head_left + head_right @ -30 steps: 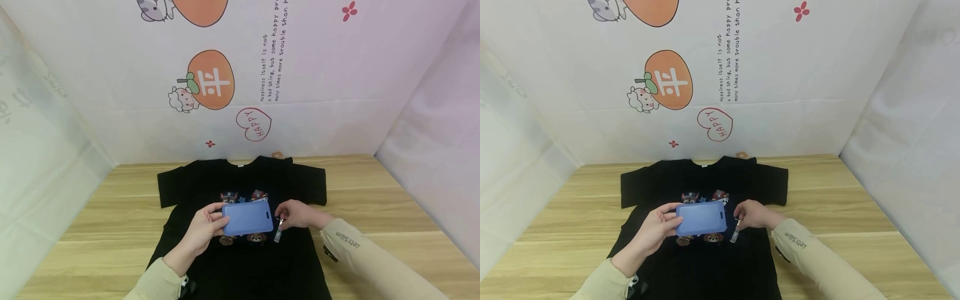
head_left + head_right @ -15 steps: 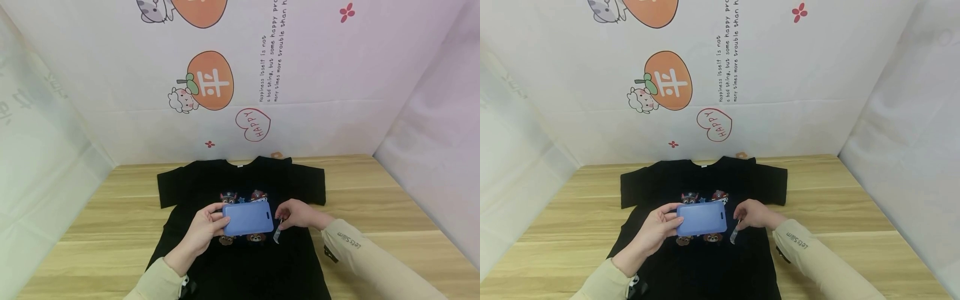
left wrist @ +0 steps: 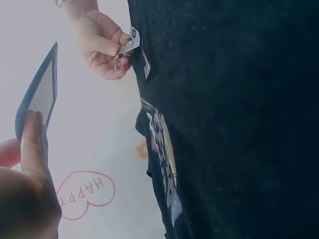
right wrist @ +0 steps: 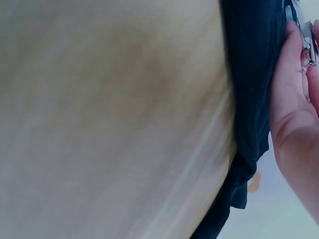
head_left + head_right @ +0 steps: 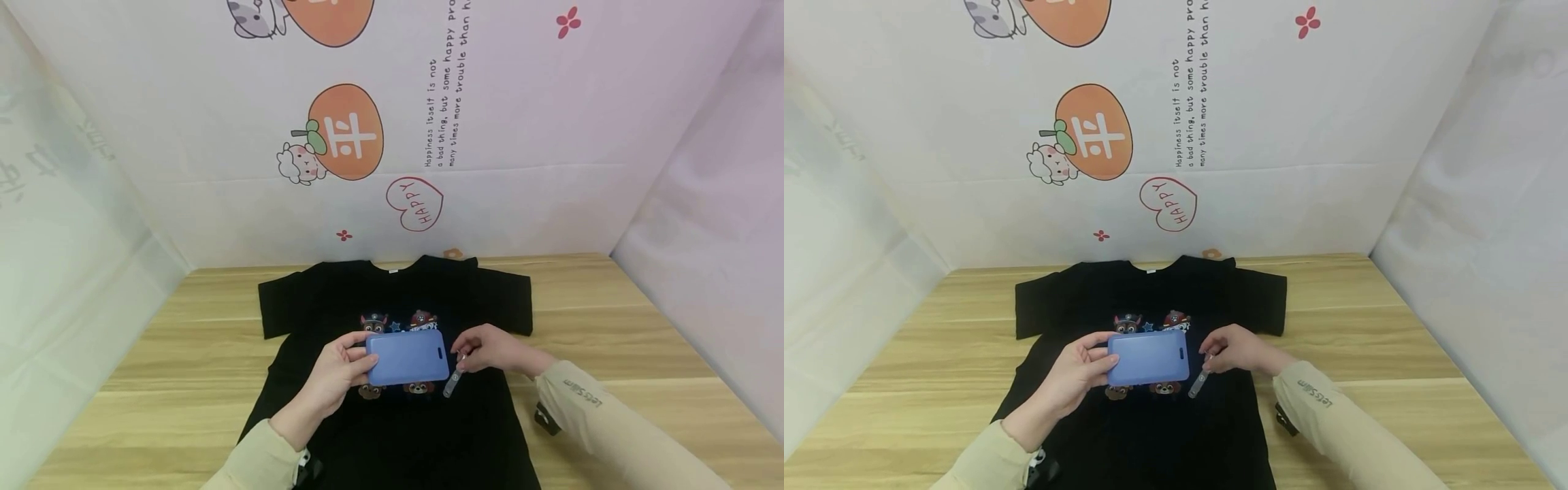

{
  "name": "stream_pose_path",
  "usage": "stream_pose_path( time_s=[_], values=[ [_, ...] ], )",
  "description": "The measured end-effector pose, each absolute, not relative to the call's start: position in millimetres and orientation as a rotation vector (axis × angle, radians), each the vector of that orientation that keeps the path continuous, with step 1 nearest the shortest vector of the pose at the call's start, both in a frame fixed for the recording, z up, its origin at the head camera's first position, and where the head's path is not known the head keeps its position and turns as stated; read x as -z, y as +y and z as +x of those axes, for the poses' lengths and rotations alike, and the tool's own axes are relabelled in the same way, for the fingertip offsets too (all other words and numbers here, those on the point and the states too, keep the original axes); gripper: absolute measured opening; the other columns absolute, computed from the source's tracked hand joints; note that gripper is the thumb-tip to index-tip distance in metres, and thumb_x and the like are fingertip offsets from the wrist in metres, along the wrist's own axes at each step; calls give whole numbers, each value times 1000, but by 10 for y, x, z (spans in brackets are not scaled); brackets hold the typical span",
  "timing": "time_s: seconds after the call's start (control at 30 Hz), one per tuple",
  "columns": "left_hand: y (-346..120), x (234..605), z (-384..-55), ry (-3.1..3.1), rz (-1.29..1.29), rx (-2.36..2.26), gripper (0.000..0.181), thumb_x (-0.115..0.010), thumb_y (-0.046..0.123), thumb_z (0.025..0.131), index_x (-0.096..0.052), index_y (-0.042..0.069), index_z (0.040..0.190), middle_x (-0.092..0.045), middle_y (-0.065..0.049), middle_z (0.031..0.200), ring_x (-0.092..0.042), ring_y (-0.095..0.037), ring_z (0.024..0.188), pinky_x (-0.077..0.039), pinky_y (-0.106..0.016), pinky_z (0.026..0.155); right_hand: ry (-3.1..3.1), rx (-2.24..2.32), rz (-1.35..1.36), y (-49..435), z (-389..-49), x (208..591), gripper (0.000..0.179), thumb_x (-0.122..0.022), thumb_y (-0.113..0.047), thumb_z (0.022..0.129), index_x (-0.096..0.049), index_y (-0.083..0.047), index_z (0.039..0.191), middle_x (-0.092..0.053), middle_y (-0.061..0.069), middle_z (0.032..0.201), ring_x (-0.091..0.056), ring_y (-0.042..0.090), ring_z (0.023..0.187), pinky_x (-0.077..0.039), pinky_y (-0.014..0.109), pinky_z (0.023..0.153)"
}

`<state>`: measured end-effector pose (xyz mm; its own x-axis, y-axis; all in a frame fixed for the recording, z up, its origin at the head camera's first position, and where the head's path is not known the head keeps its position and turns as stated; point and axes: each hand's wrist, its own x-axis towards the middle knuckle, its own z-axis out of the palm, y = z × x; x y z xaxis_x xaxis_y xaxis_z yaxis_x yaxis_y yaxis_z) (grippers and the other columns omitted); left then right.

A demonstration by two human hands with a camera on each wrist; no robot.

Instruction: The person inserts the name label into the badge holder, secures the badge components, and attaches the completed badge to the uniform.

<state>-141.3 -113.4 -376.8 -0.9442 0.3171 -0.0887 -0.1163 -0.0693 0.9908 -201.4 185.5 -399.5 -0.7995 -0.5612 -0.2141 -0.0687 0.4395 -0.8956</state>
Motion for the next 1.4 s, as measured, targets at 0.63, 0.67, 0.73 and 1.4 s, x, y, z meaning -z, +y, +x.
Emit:
stream_pose_path(
  time_s=[0.63,0.67,0.73,1.4],
  values=[
    [-1095,3782,-1407,1911,197,-2117,46,-56,1,93,-39,-8,135,-59,-30,120,-66,-23,97,-54,-39,83,2163,1747,-271,1973,-1961,4002,50,-63,-13,91,-45,15,129,-69,0,87,-68,9,80,-57,27,77],
    [-1095,3780,-1407,1911,199,-2117,47,-56,2,93,-39,-8,135,-59,-30,121,-66,-23,98,-53,-39,84,2161,1770,-255,1973,-1952,4002,50,-62,-12,92,-44,15,129,-69,0,87,-68,9,80,-57,26,76],
    [-1090,3777,-1407,1915,209,-2117,47,-56,2,93,-38,-9,135,-58,-30,121,-65,-24,99,-53,-41,84,2158,1815,-230,1974,-1933,3997,52,-62,-13,92,-42,15,131,-69,-1,87,-67,8,79,-56,23,76],
    [-1079,3738,-1408,1889,219,-2143,47,-53,1,94,-36,-9,137,-56,-30,122,-65,-19,97,-52,-40,86,1935,2094,-206,1935,-1805,3968,17,-56,-14,96,-60,-13,112,-66,-6,88,-65,5,81,-54,19,76]
  ],
)
